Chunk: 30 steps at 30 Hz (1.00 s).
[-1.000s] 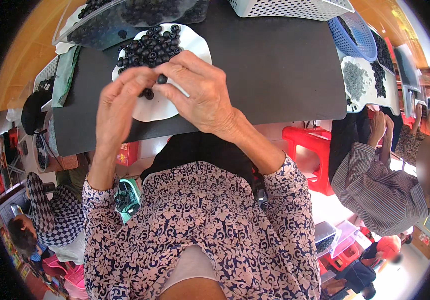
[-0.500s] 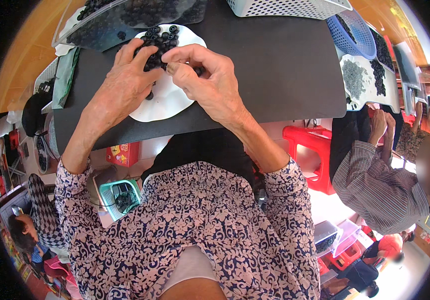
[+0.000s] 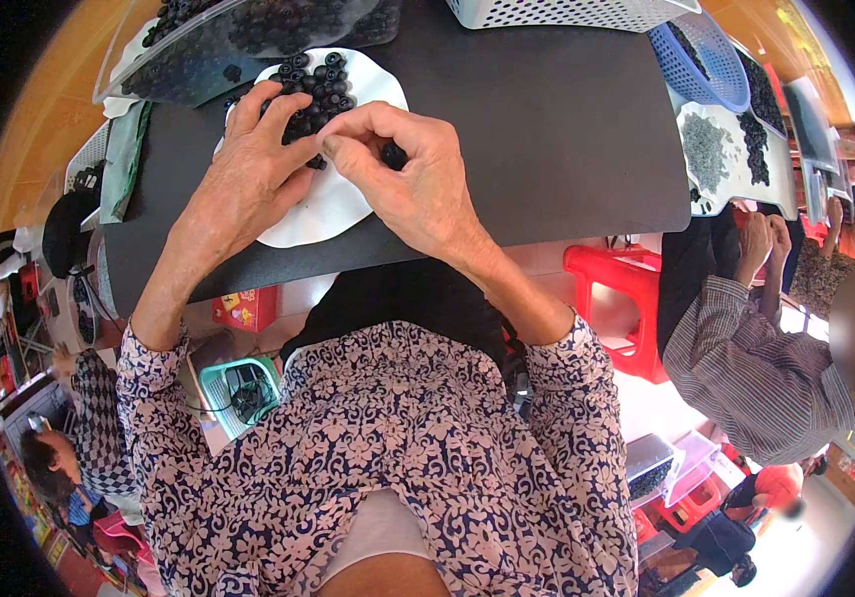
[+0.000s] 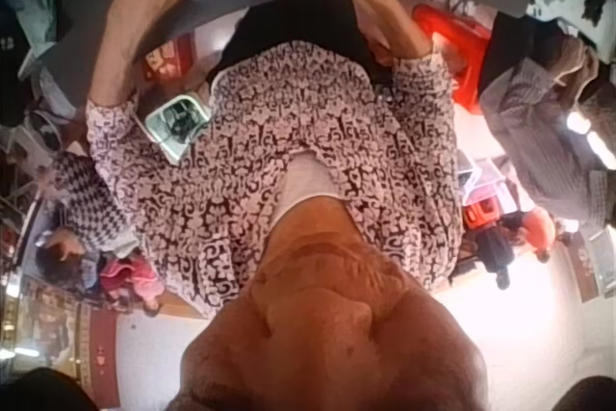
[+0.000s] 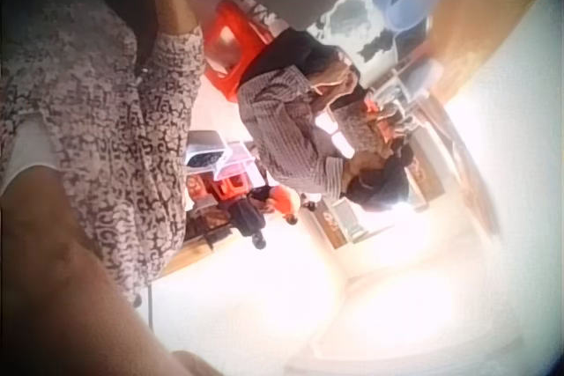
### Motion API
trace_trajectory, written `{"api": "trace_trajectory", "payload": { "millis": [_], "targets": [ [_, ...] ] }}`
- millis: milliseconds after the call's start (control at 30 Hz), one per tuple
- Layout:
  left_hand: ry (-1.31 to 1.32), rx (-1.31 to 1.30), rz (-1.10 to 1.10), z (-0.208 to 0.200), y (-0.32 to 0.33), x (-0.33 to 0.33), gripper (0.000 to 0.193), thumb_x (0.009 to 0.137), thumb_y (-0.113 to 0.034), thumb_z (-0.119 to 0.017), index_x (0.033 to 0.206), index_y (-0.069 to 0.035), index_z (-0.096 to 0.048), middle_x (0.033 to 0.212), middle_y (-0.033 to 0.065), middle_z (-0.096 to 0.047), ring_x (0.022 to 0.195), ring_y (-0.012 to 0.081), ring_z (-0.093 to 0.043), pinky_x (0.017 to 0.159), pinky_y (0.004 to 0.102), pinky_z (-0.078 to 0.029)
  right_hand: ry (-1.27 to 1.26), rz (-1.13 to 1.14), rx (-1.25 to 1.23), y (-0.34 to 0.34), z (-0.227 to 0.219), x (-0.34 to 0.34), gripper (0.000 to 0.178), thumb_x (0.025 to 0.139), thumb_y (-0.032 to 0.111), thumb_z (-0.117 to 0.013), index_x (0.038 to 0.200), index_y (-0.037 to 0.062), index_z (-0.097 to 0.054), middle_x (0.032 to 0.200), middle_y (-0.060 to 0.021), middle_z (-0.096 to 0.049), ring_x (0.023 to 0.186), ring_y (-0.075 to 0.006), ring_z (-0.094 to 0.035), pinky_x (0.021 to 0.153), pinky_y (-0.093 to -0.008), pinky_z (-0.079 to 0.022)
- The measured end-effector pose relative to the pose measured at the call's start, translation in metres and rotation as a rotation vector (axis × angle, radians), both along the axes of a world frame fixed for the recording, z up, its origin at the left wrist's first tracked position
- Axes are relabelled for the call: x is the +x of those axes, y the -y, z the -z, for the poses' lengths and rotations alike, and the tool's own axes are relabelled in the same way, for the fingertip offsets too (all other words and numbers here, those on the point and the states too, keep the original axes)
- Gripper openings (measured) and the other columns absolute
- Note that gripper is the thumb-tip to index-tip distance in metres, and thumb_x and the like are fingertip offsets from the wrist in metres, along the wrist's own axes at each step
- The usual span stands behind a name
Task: The person sorts small plastic components by hand, transferring them from a storage container onto a white plate.
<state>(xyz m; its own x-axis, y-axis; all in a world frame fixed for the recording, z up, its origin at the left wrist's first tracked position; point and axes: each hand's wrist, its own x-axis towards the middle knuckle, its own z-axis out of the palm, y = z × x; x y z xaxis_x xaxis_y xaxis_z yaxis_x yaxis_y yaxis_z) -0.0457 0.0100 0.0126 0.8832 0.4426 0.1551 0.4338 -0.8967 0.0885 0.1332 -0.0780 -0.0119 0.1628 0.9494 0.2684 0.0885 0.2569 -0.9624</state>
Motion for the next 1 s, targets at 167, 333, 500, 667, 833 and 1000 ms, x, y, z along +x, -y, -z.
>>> {"api": "trace_trajectory", "payload": {
  "millis": [167, 333, 500, 667, 833, 1000],
  "targets": [
    [0.415, -0.474, -0.047, -0.007, 0.013, -0.005, 0.022, 0.081, -0.008, -0.068, 0.102, -0.002, -0.067, 0.102, 0.0102, -0.061, 0.103, 0.0221, -0.055, 0.085, 0.0306, -0.046, 0.214, 0.060, 0.071, 0.004, -0.003, 0.001, 0.022, 0.077, -0.001, -0.070, 0.099, 0.0036, -0.069, 0.076, 0.0032, -0.055, 0.054, -0.0023, -0.038, 0.050, -0.0192, -0.034],
    [0.754, -1.230, -0.379, -0.002, 0.035, -0.005, 0.019, 0.087, -0.013, -0.065, 0.102, -0.001, -0.067, 0.086, -0.0016, -0.062, 0.080, 0.0056, -0.053, 0.070, 0.0208, -0.042, 0.310, 0.047, 0.155, 0.003, -0.005, -0.008, 0.033, 0.070, -0.002, -0.074, 0.102, 0.0051, -0.068, 0.078, 0.0014, -0.053, 0.052, -0.0032, -0.036, 0.049, -0.0199, -0.034],
    [0.900, -1.376, -0.407, 0.005, 0.039, -0.004, 0.018, 0.091, -0.016, -0.062, 0.099, -0.003, -0.069, 0.081, -0.0061, -0.059, 0.075, 0.0018, -0.049, 0.065, 0.0197, -0.040, 0.397, 0.095, 0.282, -0.001, 0.000, -0.017, 0.038, 0.068, -0.001, -0.076, 0.104, 0.0051, -0.068, 0.079, 0.0002, -0.053, 0.051, -0.0043, -0.037, 0.048, -0.0204, -0.035],
    [0.715, -1.349, -0.369, 0.009, 0.030, -0.013, 0.019, 0.092, -0.020, -0.061, 0.096, -0.003, -0.069, 0.079, -0.0061, -0.058, 0.074, 0.0015, -0.048, 0.064, 0.0173, -0.037, 0.478, 0.100, 0.407, -0.007, 0.008, -0.018, 0.036, 0.068, -0.001, -0.078, 0.103, 0.0046, -0.069, 0.087, -0.0030, -0.063, 0.055, -0.0068, -0.047, 0.048, -0.0221, -0.041],
    [0.805, -1.165, -0.373, -0.005, 0.030, -0.016, 0.017, 0.093, -0.018, -0.060, 0.093, -0.003, -0.067, 0.077, -0.0041, -0.059, 0.075, 0.0038, -0.051, 0.067, 0.0211, -0.042, 0.488, 0.101, 0.374, -0.004, -0.001, -0.018, 0.029, 0.070, 0.001, -0.078, 0.098, 0.0038, -0.070, 0.086, -0.0044, -0.065, 0.055, -0.0077, -0.050, 0.049, -0.0225, -0.041],
    [0.508, -0.452, -0.227, -0.009, 0.017, -0.037, 0.018, 0.084, -0.002, -0.062, 0.101, -0.003, -0.064, 0.110, 0.0084, -0.061, 0.109, 0.0238, -0.054, 0.092, 0.0350, -0.044, 0.469, 0.121, 0.373, -0.004, -0.004, -0.016, 0.021, 0.072, 0.002, -0.079, 0.091, 0.0021, -0.071, 0.081, -0.0036, -0.065, 0.055, -0.0065, -0.048, 0.049, -0.0212, -0.040]
  ]
}}
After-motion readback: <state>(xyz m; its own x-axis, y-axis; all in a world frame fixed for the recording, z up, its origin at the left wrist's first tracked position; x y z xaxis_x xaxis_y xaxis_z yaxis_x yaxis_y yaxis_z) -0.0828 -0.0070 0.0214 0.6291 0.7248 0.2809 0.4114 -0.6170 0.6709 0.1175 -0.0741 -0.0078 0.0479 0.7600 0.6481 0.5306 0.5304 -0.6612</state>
